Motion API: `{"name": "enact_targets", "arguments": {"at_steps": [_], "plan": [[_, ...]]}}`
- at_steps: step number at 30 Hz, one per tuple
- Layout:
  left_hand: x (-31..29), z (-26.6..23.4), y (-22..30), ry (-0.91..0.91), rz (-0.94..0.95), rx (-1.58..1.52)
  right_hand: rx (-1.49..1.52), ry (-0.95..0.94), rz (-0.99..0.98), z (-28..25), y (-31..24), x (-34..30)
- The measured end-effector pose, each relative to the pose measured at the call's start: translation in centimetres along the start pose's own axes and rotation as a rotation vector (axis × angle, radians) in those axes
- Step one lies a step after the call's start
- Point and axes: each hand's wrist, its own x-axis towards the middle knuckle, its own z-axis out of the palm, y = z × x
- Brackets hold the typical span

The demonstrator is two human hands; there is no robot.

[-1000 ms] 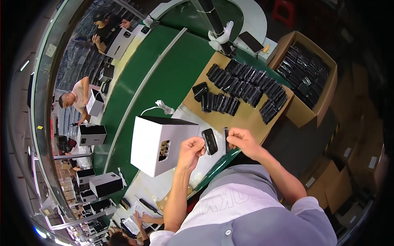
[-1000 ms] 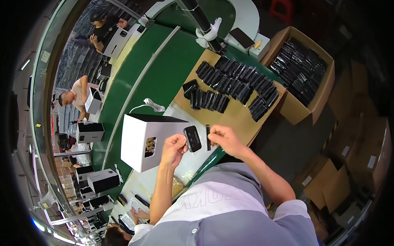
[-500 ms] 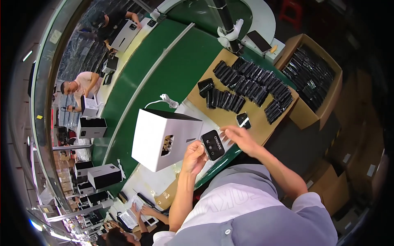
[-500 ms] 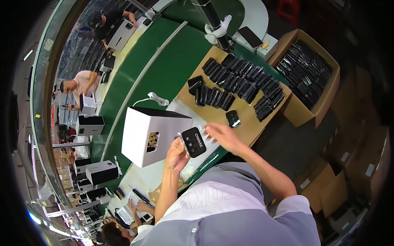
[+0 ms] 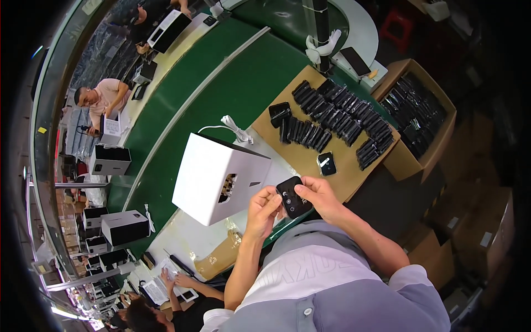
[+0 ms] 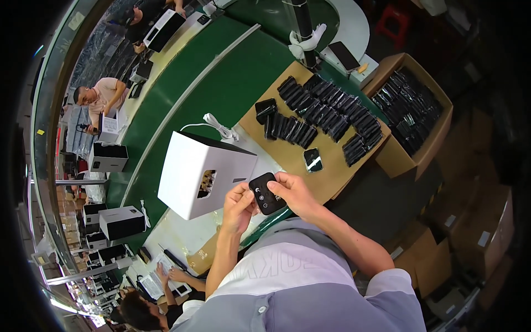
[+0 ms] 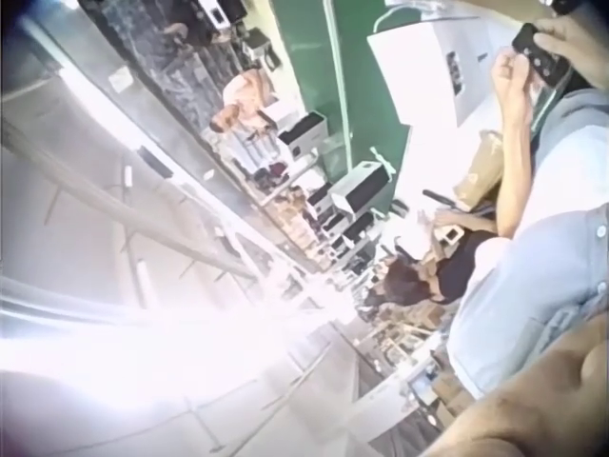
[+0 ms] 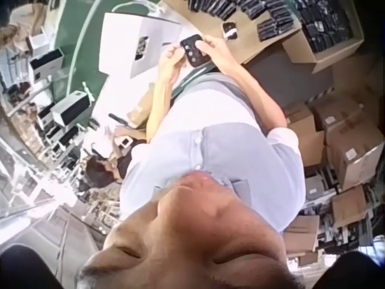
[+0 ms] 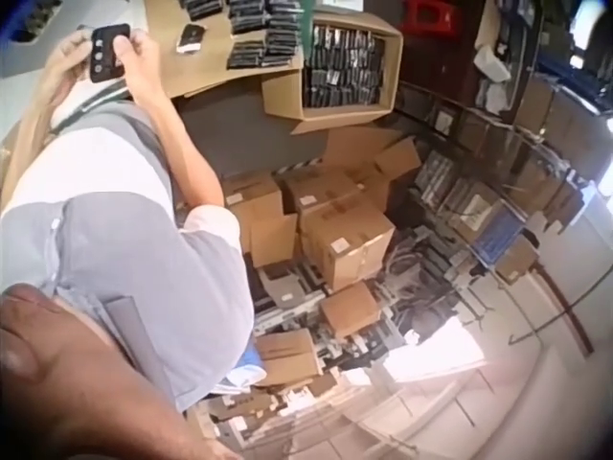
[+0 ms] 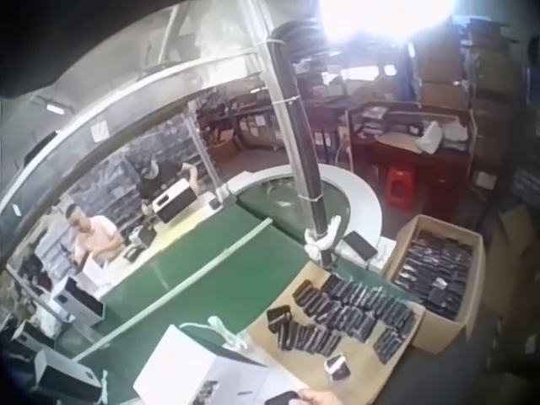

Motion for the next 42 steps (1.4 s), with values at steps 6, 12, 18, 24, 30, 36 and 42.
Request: {"name": "enact_targets", "arguments": {"at_steps": [6,12,18,24,30,36,42], "plan": [[0.2,0.1,0.6,0.006,-0.033,0.0,-0.075,-0.044,0.07,0.3,-0.9,0.8],[-0.6,0.8,2.5,-0.081,0.1,-0.004,0.02,-0.128,0.173,-0.5,-2.4,1.3],[0.1,-1.6,3.0,-0.29,0.083,0.201,0.135,-0.221,0.237,-0.8,-2.3,1.6],[0.2,-0.4,3.6,-0.307,0.094,0.295,0.177,-0.263,0.288,-2.0,-1.0,1.8],[0.7,-0.5,1.9,-0.122,0.05,0.345,0.022,-0.195,0.186,-2.3,-0.7,1.8],[0.1,1.1,1.0,0.151,0.144,0.131,-0.208,0.108,-0.267,-2.2,-0.3,-2.0],[-0.2,2.3,1.3,0.205,0.209,0.128,-0.805,0.241,-0.731,0.5,-2.2,-3.3]]}}
